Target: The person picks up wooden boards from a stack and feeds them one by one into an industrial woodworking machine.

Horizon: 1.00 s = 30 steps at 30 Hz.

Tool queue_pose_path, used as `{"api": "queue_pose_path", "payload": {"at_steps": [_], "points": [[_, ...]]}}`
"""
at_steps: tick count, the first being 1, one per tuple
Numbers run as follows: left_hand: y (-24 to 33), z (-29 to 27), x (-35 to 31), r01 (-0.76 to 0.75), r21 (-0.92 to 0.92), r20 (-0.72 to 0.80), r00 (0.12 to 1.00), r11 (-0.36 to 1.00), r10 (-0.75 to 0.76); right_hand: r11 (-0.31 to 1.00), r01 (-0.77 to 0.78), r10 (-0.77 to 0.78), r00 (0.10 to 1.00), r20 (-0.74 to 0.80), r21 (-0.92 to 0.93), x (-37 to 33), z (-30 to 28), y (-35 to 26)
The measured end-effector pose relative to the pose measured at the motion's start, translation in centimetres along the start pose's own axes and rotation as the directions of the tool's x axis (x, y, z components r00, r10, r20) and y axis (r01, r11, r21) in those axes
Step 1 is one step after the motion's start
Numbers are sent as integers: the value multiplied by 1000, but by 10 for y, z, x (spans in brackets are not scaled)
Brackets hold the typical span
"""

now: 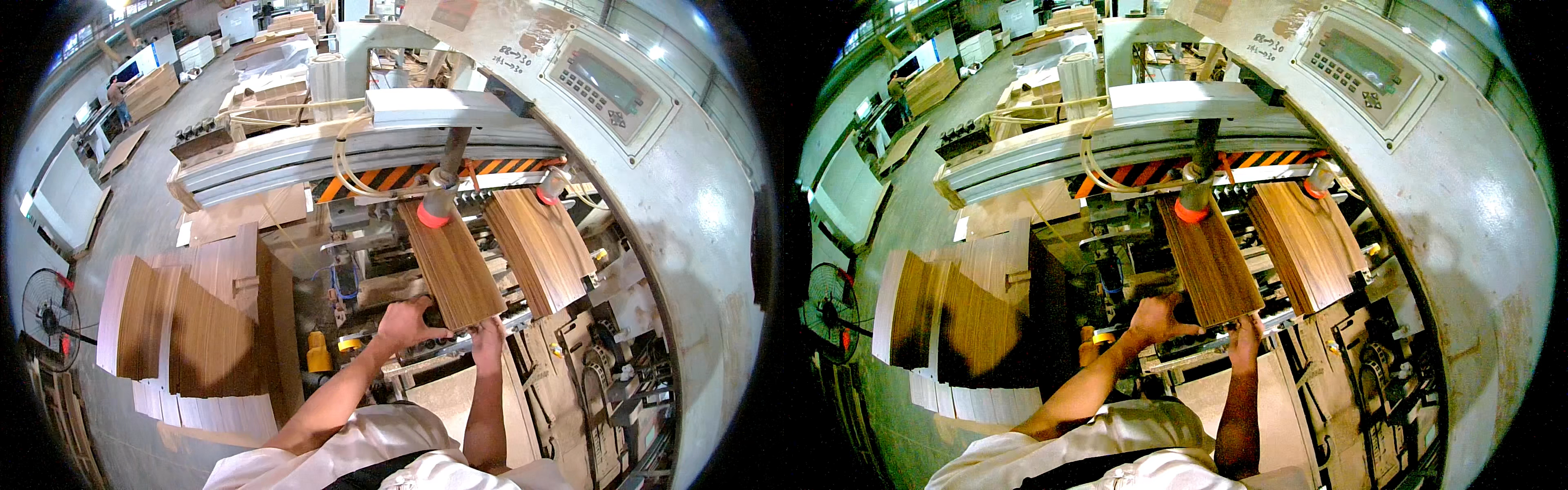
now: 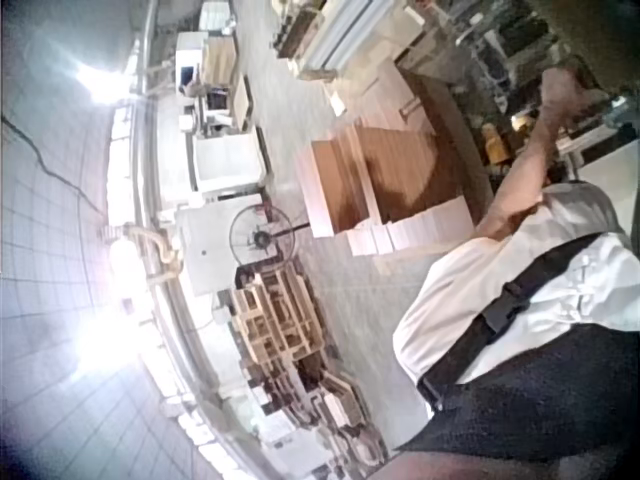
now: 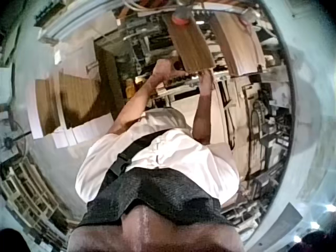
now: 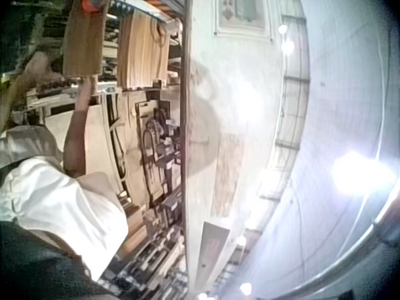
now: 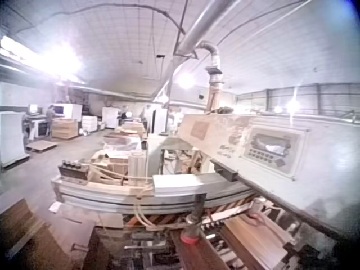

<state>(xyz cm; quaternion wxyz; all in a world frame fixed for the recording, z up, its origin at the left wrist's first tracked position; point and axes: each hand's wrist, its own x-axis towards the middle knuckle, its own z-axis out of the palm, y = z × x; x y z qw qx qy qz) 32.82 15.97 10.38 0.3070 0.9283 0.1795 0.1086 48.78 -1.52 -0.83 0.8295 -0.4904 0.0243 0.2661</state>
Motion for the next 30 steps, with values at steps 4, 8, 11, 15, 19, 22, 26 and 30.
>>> {"api": "queue_pose_path", "payload": {"at_steps": [4, 8, 11, 15, 19, 22, 26, 30], "points": [[-2, 5, 1, -20, 59, -18, 1000, 998, 21, 992, 29, -28, 1000, 8, -119, 2, -2, -1], [-5, 4, 2, -18, 15, -23, 1000, 1000, 18, 994, -54, 43, 993, -109, -92, -25, -30, -19], [-4, 4, 1, 42, 20, 36, 998, 999, -43, 972, 229, -229, 973, 19, -49, -55, -82, -40], [-2, 4, 1, 10, 48, -9, 1000, 999, -9, 958, 285, -286, 921, -265, -42, -76, -158, -76], [-2, 5, 2, -7, 12, -48, 999, 1000, 8, 898, 345, -436, 787, -437, -274, -105, -226, -116], [-1, 6, 2, -76, -58, -148, 987, 995, 66, 705, 563, -710, 568, -417, -432, -142, -260, -132], [0, 6, 3, -8, 16, 2, 1000, 1000, 8, 541, 590, -838, 437, -325, -600, -174, -262, -155], [-2, 7, 5, 13, 31, 75, 997, 999, -15, 789, 601, -584, 667, -461, -130, -170, -224, -168]]}}
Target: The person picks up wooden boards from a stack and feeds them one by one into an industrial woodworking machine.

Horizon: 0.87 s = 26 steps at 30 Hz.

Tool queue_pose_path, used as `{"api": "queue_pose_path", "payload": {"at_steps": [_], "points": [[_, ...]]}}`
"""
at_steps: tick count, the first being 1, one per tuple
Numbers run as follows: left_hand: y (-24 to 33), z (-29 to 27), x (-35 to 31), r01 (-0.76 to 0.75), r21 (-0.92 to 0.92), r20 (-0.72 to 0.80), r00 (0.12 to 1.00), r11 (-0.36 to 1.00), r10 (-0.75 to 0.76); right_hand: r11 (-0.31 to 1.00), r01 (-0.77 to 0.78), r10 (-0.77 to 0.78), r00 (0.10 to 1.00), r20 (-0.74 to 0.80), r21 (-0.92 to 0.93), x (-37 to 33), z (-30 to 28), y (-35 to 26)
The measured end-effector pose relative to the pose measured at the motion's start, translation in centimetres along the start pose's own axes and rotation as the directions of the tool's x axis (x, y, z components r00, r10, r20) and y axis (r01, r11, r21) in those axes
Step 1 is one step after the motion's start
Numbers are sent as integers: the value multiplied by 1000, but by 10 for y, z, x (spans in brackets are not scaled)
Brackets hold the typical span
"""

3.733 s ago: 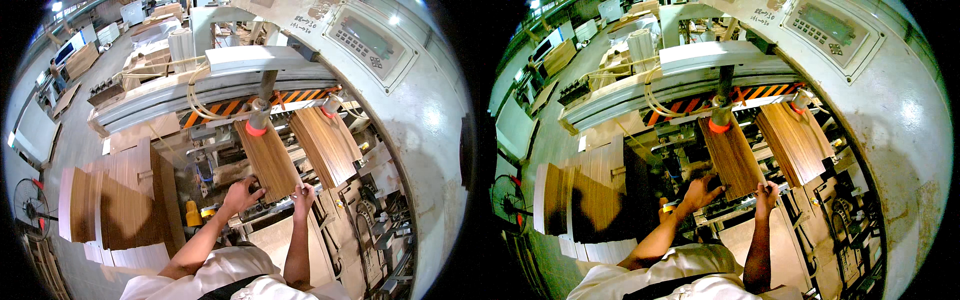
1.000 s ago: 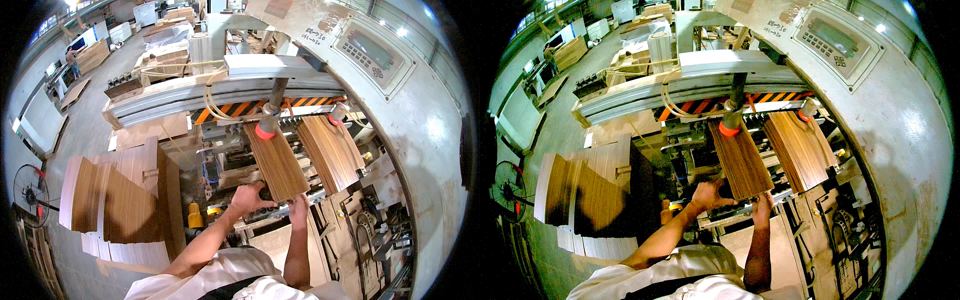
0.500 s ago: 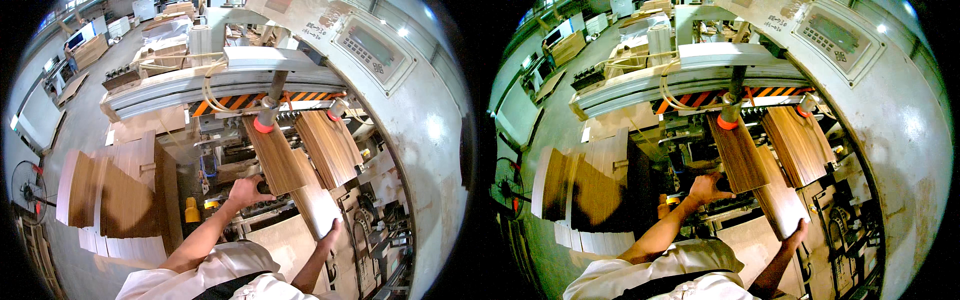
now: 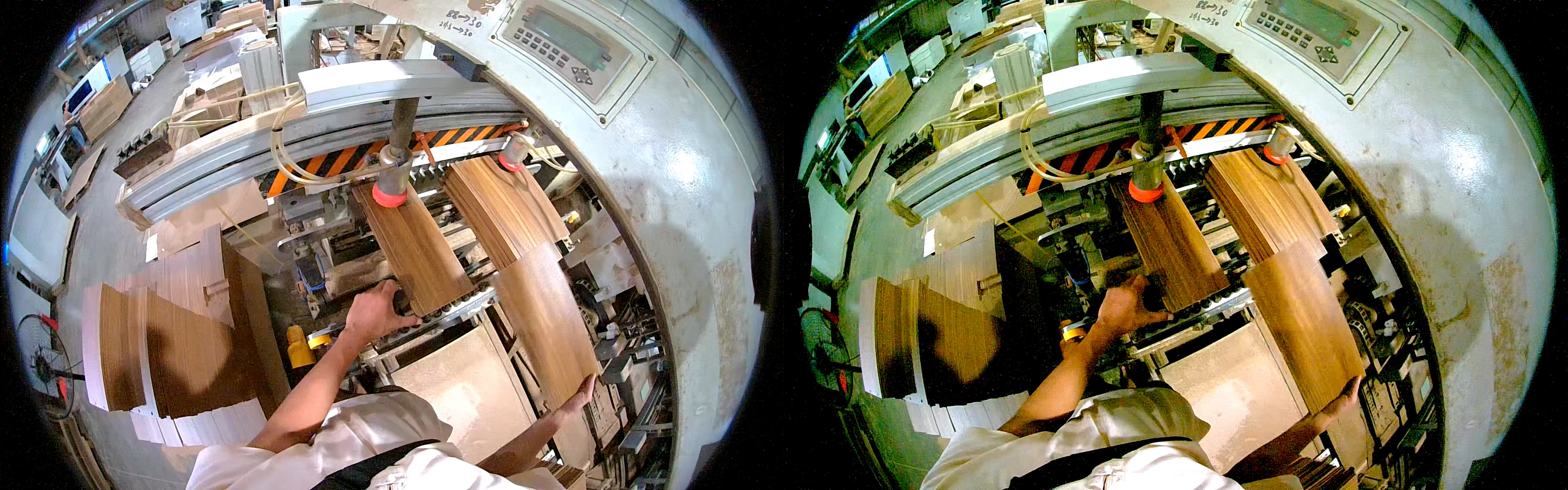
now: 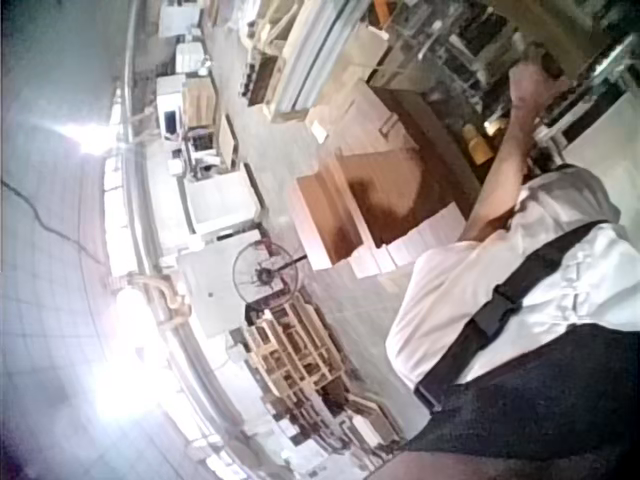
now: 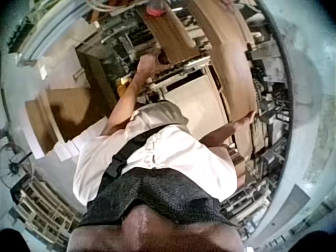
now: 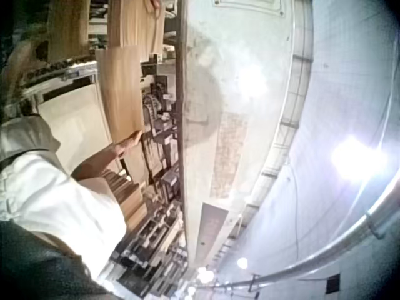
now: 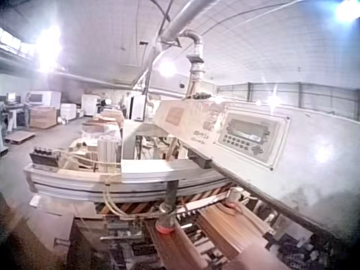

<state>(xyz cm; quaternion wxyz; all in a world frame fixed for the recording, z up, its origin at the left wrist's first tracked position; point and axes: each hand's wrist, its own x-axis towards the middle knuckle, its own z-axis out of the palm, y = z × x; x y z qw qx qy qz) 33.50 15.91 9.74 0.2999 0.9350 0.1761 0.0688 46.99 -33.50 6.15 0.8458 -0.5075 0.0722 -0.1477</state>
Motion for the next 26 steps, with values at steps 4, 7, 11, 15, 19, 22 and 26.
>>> {"api": "queue_pose_path", "payload": {"at_steps": [4, 7, 11, 15, 19, 22, 26], "points": [[1, -2, 3, -3, -7, 27, 1000, 1000, 3, 977, -90, 89, 996, -14, -196, 36, 40, 13], [4, -7, -1, 56, 3, 89, 994, 998, -56, 972, -79, 76, 997, -24, -219, 68, 67, 35], [2, -7, 0, 15, 4, 44, 999, 1000, -15, 977, -200, 202, 979, 17, -76, 111, 119, 64], [-4, -1, -1, -30, -16, 12, 999, 999, 30, 884, -333, 335, 941, -54, -329, 106, 168, 85], [-3, -3, 1, -6, 38, 67, 998, 999, 4, 839, -543, 542, 837, 70, -1, 106, 216, 94], [3, -6, 0, 11, 30, 63, 998, 1000, -13, 884, -468, 462, 875, 144, 12, 101, 234, 114], [5, -6, 1, -5, 29, 86, 996, 1000, 3, 799, -599, 564, 772, 293, 42, 104, 245, 127]]}}
